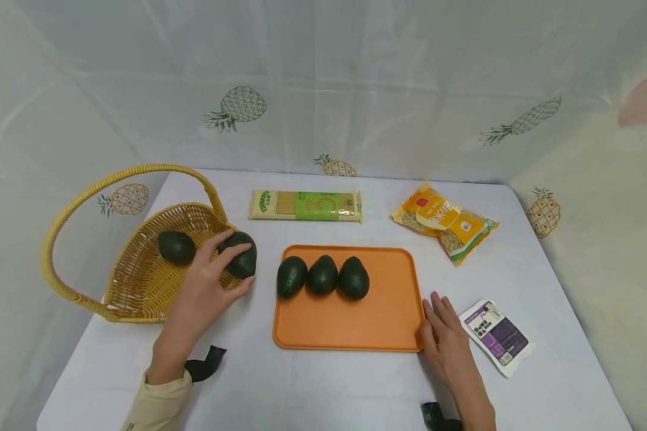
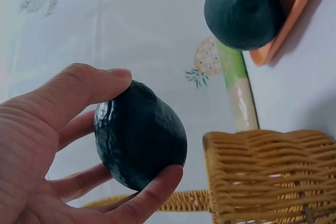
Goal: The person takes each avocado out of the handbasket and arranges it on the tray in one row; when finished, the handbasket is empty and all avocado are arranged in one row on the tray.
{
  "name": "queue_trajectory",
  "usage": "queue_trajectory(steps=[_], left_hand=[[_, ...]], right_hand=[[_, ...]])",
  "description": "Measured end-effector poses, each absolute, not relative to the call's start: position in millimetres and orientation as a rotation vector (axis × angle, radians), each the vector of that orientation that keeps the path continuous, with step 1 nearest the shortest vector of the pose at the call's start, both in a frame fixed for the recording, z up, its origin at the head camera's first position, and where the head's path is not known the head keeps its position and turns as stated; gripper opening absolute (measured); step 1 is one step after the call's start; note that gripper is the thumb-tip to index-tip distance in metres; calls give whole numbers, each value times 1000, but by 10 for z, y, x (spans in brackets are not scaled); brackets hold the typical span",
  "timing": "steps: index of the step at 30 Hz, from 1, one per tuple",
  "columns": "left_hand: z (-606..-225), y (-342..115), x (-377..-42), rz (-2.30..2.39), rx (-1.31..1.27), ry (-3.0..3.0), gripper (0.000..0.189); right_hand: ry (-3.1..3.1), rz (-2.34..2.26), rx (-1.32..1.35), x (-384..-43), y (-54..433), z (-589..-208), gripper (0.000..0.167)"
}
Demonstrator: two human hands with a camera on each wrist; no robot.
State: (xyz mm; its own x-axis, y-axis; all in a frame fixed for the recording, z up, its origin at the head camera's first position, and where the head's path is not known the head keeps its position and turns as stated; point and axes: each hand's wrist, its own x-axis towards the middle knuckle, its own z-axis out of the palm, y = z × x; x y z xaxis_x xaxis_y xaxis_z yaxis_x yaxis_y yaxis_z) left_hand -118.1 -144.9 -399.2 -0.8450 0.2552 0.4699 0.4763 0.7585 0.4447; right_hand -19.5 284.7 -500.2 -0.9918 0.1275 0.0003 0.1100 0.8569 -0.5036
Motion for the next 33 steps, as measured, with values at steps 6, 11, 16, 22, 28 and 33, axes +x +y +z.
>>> queue_trajectory(steps=[6, 11, 16, 22, 28, 33], left_hand=[[-3965, -1377, -1209, -797, -617, -2567, 60], [-3933, -1314, -1236, -792, -665, -2578, 59], [-3925, -1217, -1243, -786, -743, -2580, 60], [-3942, -1064, -1253, -758, -850, -2605, 59], [-3929, -931, -1259, -776, -884, -2624, 58], [-3948, -801, -1273, -829, -935, -2613, 57]], right_hand=[[-2945, 785, -162, -187, 2851, -5028, 49], [-2936, 789, -156, -183, 2853, -5038, 48], [-2914, 790, -140, -183, 2851, -5062, 48], [-2909, 803, -142, -184, 2854, -5073, 47], [-2914, 813, -147, -186, 2857, -5072, 48], [-2910, 836, -149, -181, 2863, -5081, 48]])
